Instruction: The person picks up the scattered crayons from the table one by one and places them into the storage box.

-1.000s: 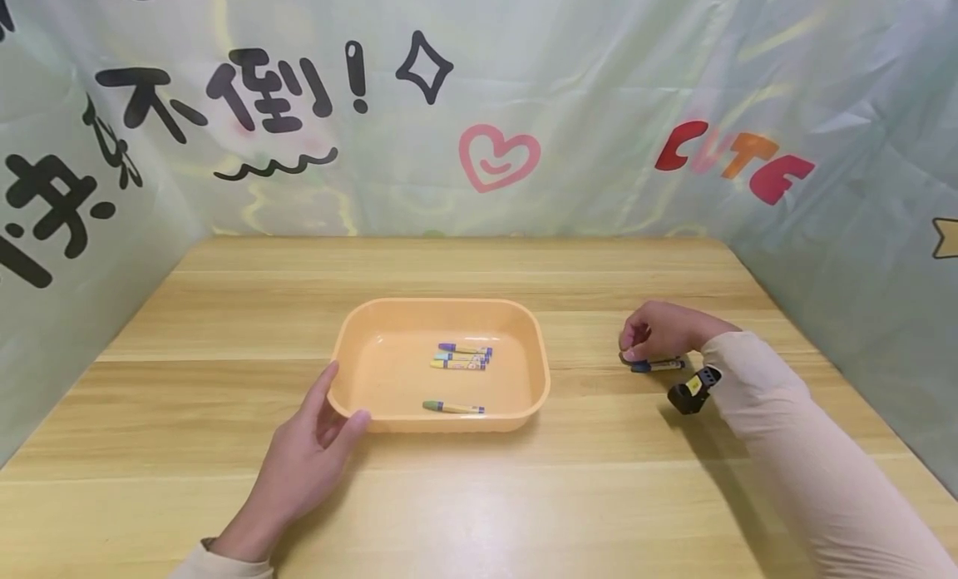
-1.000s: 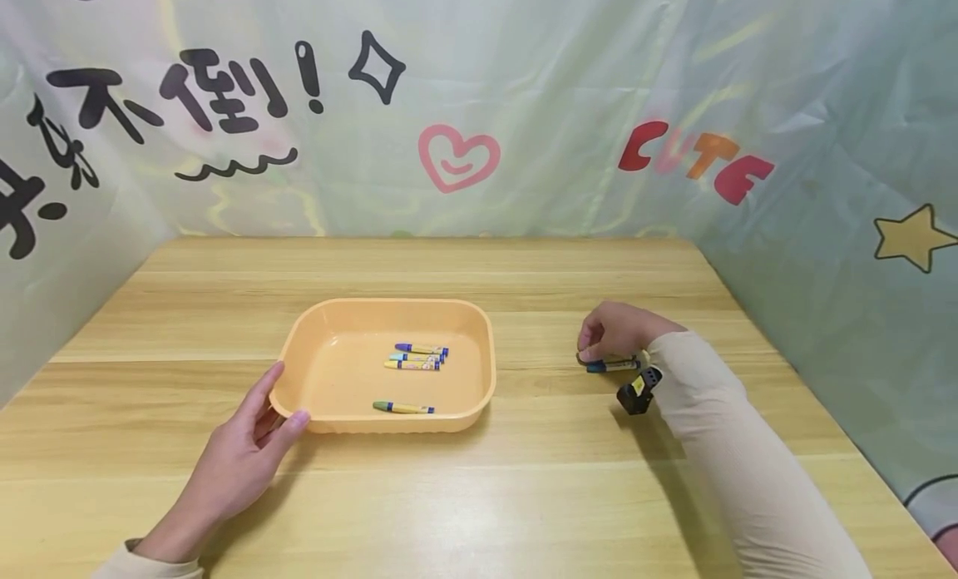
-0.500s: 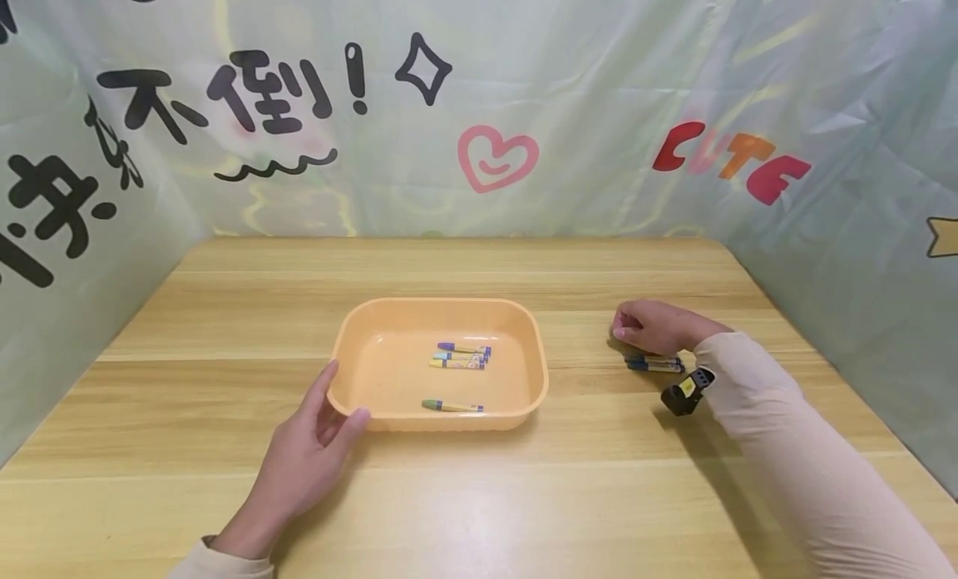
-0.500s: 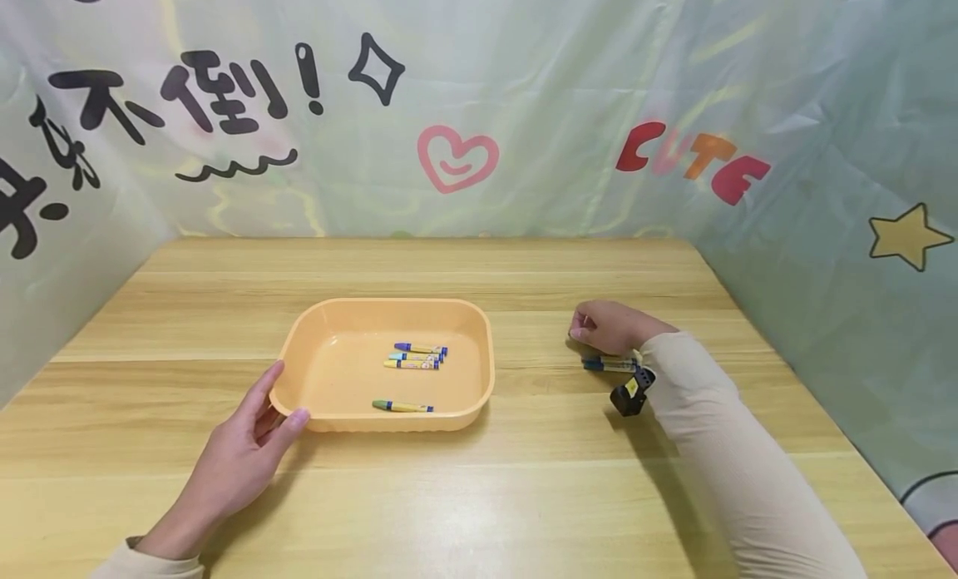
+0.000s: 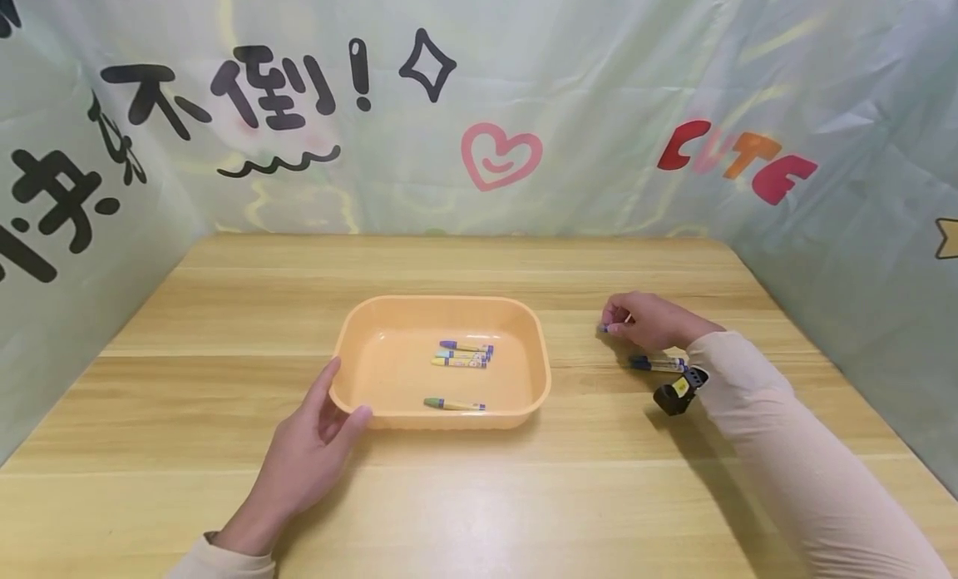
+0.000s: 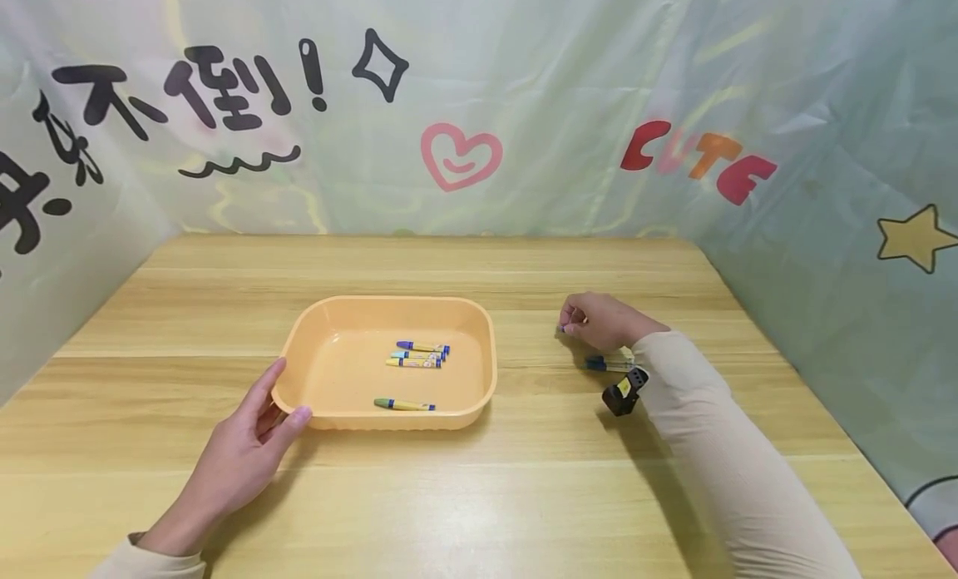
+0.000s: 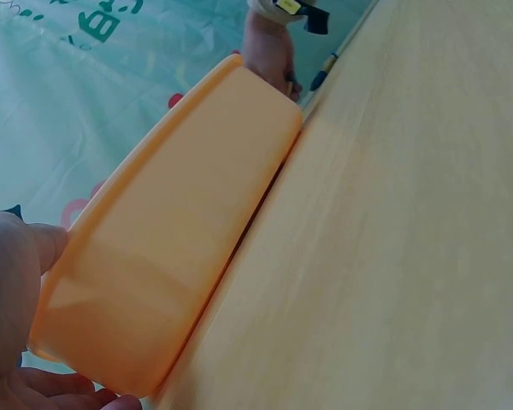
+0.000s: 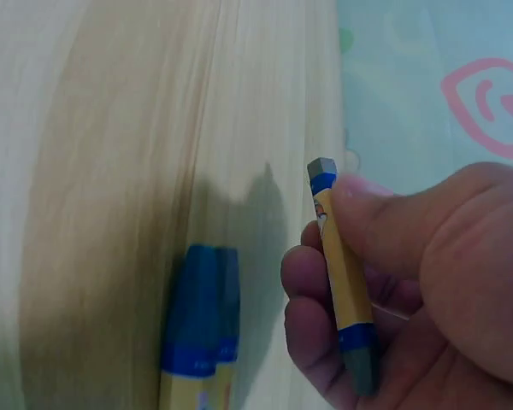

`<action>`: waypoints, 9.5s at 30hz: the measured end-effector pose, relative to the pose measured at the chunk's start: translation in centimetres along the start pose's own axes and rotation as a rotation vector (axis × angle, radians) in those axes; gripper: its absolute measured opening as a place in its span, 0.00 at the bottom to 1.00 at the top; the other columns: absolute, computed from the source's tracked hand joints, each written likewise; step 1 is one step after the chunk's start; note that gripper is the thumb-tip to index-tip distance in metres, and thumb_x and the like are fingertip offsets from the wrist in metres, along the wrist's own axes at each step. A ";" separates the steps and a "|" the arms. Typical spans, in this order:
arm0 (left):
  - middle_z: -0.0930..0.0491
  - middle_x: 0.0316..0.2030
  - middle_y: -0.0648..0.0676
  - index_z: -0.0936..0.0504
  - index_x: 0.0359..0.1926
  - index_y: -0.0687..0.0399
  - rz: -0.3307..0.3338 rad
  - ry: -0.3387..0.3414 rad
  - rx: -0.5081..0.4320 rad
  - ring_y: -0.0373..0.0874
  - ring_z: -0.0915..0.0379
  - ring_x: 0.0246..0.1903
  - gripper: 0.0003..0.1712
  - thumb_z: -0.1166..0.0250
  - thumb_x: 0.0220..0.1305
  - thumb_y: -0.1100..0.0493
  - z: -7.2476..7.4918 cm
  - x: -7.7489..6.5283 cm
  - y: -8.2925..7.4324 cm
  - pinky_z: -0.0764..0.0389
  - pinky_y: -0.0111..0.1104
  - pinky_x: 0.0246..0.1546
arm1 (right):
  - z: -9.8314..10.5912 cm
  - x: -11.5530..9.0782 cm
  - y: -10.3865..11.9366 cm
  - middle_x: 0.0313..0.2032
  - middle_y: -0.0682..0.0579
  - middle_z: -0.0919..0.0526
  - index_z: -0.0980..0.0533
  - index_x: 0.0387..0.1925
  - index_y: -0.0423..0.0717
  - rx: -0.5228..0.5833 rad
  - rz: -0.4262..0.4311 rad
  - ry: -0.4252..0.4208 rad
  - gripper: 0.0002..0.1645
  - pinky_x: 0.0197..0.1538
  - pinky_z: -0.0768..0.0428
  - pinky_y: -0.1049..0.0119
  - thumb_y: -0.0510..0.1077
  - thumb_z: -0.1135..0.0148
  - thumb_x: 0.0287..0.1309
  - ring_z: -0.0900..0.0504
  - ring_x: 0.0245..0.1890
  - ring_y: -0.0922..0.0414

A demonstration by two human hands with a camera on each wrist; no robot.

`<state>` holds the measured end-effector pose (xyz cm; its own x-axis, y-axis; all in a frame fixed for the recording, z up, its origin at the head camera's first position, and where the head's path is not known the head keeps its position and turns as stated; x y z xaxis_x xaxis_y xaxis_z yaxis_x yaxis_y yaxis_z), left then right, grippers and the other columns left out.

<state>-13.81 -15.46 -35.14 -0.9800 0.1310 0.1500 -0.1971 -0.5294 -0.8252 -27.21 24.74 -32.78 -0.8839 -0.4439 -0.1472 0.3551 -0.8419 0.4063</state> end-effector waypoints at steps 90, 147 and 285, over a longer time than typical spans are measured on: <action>0.40 0.68 0.66 0.55 0.77 0.55 -0.009 -0.004 -0.017 0.59 0.32 0.60 0.45 0.41 0.70 0.47 0.2 -0.1 0.0 0.26 0.37 0.55 | -0.5 8.0 18.2 0.48 0.46 0.17 0.20 0.45 0.38 0.124 0.323 -0.021 0.12 0.48 0.17 0.62 0.32 0.46 0.63 0.16 0.40 0.53; 0.41 0.68 0.66 0.56 0.76 0.56 0.002 0.007 -0.009 0.60 0.31 0.59 0.46 0.41 0.70 0.46 0.2 0.0 0.0 0.26 0.38 0.55 | -8.2 9.7 19.7 0.25 0.56 0.20 0.20 0.30 0.46 0.092 0.294 0.359 0.08 0.28 0.23 0.73 0.36 0.26 0.50 0.25 0.25 0.63; 0.38 0.66 0.68 0.54 0.76 0.57 -0.013 -0.021 0.003 0.59 0.30 0.59 0.46 0.40 0.69 0.46 0.1 0.0 0.0 0.25 0.38 0.55 | 3.4 -0.5 4.0 0.22 0.52 0.28 0.21 0.48 0.35 0.031 0.080 -0.117 0.15 0.28 0.32 0.63 0.41 0.48 0.72 0.35 0.20 0.56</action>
<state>-13.84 -15.57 -35.06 -0.9777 0.1200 0.1723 -0.2098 -0.5303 -0.8215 -26.39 22.68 -28.03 -0.8833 -0.4688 -0.0079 0.4178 -0.7948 0.4401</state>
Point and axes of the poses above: each hand's wrist, its own x-axis towards the middle knuckle, its own z-axis out of the back of the hand, y = z × x, the point moved 8 cm from there along x, towards the middle knuckle
